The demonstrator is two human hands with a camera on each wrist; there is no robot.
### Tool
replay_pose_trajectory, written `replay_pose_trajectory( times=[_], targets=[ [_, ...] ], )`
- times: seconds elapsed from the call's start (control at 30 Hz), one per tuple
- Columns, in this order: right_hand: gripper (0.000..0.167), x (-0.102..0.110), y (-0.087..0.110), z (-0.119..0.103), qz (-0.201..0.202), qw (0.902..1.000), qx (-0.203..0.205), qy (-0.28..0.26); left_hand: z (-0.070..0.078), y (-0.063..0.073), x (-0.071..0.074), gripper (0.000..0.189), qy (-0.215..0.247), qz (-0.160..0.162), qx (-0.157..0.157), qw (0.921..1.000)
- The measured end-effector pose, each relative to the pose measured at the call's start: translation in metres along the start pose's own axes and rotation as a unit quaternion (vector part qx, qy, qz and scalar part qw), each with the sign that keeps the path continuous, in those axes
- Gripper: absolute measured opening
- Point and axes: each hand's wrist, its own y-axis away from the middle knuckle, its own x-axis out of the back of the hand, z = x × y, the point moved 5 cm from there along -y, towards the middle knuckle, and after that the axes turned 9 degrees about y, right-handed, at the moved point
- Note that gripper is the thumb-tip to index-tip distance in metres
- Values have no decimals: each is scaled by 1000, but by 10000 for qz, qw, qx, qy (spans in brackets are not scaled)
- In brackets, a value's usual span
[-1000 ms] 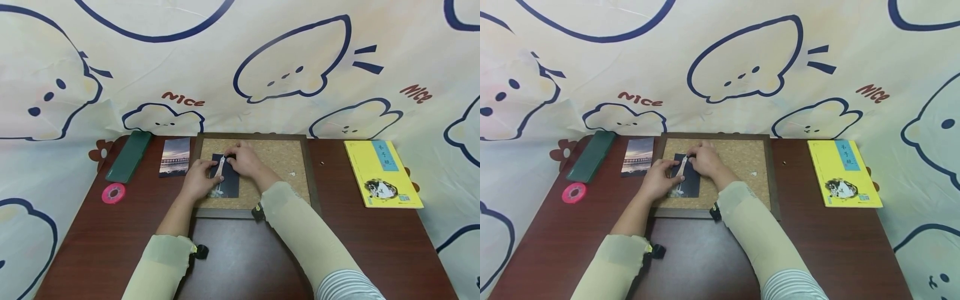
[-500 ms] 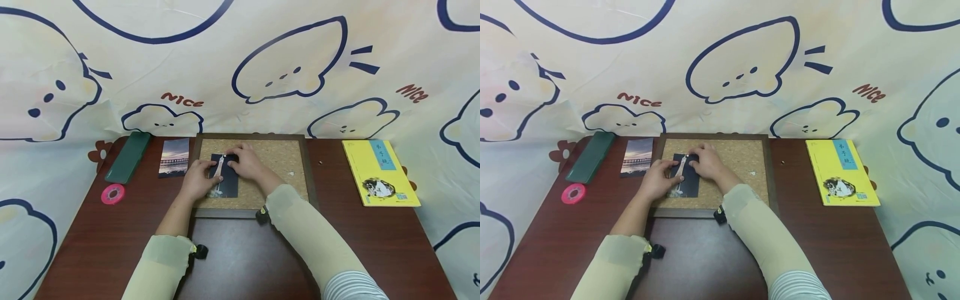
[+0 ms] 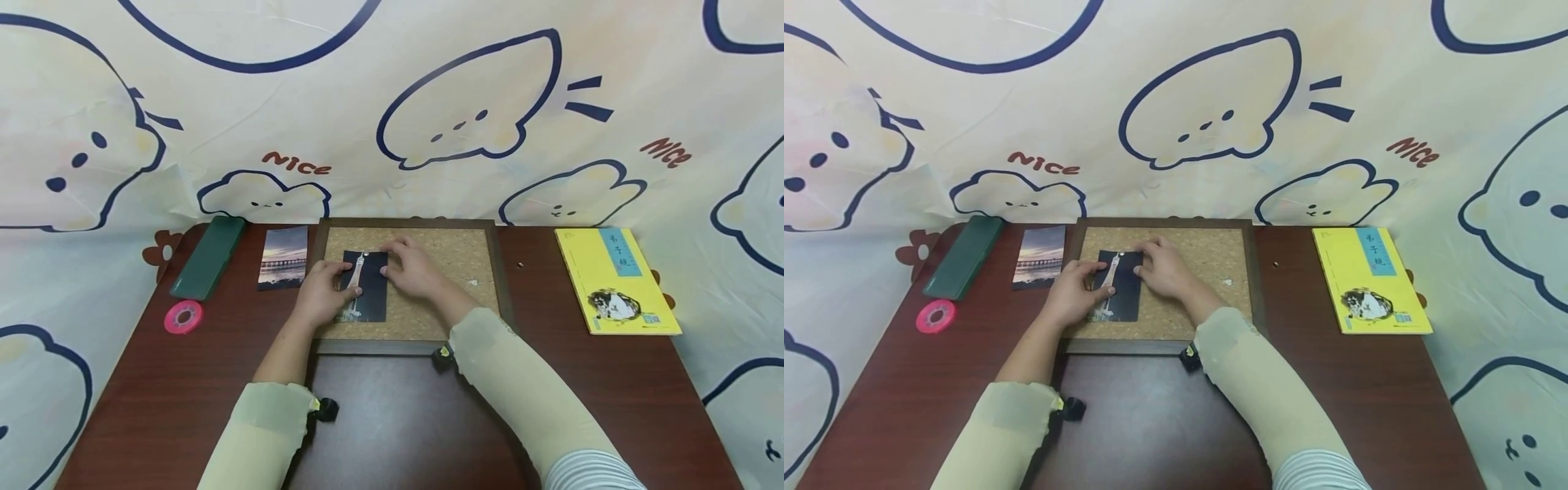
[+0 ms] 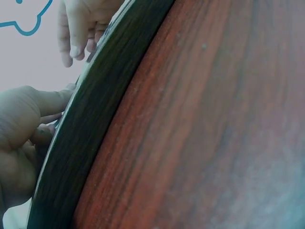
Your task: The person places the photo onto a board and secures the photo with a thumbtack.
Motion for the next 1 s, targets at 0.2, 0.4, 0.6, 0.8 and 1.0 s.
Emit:
replay_pose_trajectory(
  times=[0.2,0.4,0.6,0.8,1.0],
  targets=[
    [49,9,13,11,35,9999,-89,-49,0,-2,-1,60,-3,-41,1,10000],
    [49,16,23,22,114,9999,-49,59,1,0,-1,62,22,9,-65,10000],
    [49,22,34,33,144,9997,-196,-27,-2,4,1,64,309,203,-227,9991],
    [47,33,48,42,295,9994,-145,-59,-7,8,7,55,1083,509,-512,9915],
    [46,40,62,55,509,9984,-199,-150,-7,15,18,48,1046,636,-804,9892]
  ],
)
